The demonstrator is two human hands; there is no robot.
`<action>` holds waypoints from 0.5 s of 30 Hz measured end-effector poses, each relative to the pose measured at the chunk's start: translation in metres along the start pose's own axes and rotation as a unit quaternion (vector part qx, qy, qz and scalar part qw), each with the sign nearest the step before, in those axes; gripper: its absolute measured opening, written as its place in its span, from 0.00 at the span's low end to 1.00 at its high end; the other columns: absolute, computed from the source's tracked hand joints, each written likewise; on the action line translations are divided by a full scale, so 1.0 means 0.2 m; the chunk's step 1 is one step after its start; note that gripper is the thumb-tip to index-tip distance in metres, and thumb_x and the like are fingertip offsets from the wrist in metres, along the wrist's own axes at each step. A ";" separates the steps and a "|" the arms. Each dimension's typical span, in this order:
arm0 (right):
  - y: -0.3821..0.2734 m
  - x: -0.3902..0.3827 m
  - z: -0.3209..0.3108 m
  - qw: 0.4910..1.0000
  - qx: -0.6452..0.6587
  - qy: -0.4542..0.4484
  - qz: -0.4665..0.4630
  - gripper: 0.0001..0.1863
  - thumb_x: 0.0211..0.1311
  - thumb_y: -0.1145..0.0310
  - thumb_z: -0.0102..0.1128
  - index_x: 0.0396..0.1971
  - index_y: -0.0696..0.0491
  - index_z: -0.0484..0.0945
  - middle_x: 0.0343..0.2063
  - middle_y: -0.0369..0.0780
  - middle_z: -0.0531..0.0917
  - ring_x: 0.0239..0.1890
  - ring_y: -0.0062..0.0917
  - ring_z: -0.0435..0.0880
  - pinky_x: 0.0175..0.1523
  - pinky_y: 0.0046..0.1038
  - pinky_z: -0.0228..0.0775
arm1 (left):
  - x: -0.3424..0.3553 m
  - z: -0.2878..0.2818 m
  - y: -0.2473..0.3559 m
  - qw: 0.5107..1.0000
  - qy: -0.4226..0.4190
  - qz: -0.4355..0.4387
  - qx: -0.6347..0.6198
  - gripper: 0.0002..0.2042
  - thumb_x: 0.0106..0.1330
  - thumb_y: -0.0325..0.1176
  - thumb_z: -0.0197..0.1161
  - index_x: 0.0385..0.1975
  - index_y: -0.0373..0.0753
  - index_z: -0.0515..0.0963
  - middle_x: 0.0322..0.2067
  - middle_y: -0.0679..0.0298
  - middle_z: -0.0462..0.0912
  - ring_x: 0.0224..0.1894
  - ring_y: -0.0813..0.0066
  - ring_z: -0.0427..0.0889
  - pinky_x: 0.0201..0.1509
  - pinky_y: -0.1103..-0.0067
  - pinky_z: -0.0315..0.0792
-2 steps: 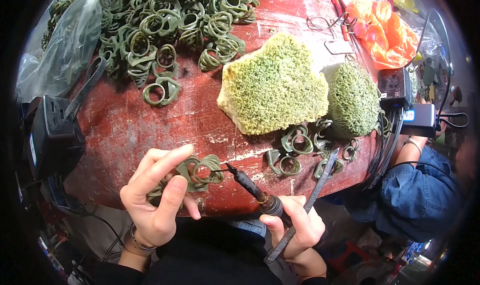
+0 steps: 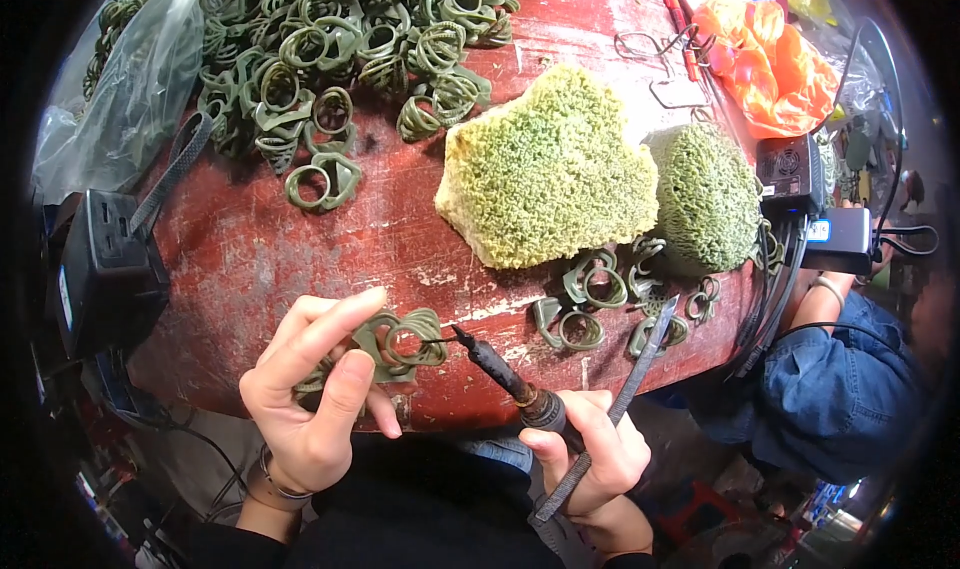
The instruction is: Using a wax welder tool to assemble or repair intricate green wax jewelry/candle molds on a production workbench.
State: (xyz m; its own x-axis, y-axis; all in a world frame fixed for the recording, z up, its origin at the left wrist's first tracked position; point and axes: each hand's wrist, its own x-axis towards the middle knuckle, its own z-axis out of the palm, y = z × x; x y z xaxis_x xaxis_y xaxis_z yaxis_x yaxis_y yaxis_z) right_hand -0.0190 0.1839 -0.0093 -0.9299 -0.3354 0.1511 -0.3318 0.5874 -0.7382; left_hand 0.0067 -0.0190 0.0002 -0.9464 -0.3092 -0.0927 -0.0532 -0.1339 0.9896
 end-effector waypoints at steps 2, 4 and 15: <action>0.00 0.00 0.00 1.000 -0.001 0.001 -0.001 0.16 0.51 0.63 0.62 0.26 0.64 0.75 0.17 0.41 0.76 0.18 0.25 0.75 0.24 0.21 0.66 | 0.00 0.00 0.00 1.000 0.000 -0.004 -0.002 0.14 0.58 0.17 0.53 0.45 0.29 0.73 0.36 0.57 0.70 0.21 0.82 0.74 0.20 0.88 0.71; 0.00 0.00 0.00 1.000 -0.001 0.002 0.001 0.16 0.50 0.63 0.62 0.26 0.64 0.75 0.17 0.41 0.76 0.18 0.25 0.75 0.24 0.21 0.66 | 0.00 0.00 0.00 1.000 0.000 -0.012 -0.002 0.14 0.58 0.17 0.53 0.45 0.29 0.73 0.35 0.57 0.70 0.21 0.83 0.74 0.20 0.88 0.71; 0.00 -0.01 -0.01 1.000 0.007 -0.005 0.019 0.16 0.50 0.64 0.62 0.27 0.64 0.75 0.17 0.41 0.76 0.19 0.25 0.75 0.25 0.21 0.66 | 0.00 0.01 0.00 1.000 0.008 -0.004 0.003 0.14 0.58 0.20 0.51 0.45 0.27 0.72 0.35 0.57 0.71 0.19 0.81 0.75 0.19 0.88 0.70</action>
State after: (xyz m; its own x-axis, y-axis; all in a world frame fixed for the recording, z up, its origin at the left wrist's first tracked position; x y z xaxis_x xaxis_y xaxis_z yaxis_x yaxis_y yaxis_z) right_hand -0.0178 0.1850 -0.0079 -0.9403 -0.3199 0.1163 -0.2936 0.5892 -0.7528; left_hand 0.0063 -0.0171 -0.0002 -0.9409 -0.3230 -0.1018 -0.0625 -0.1298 0.9896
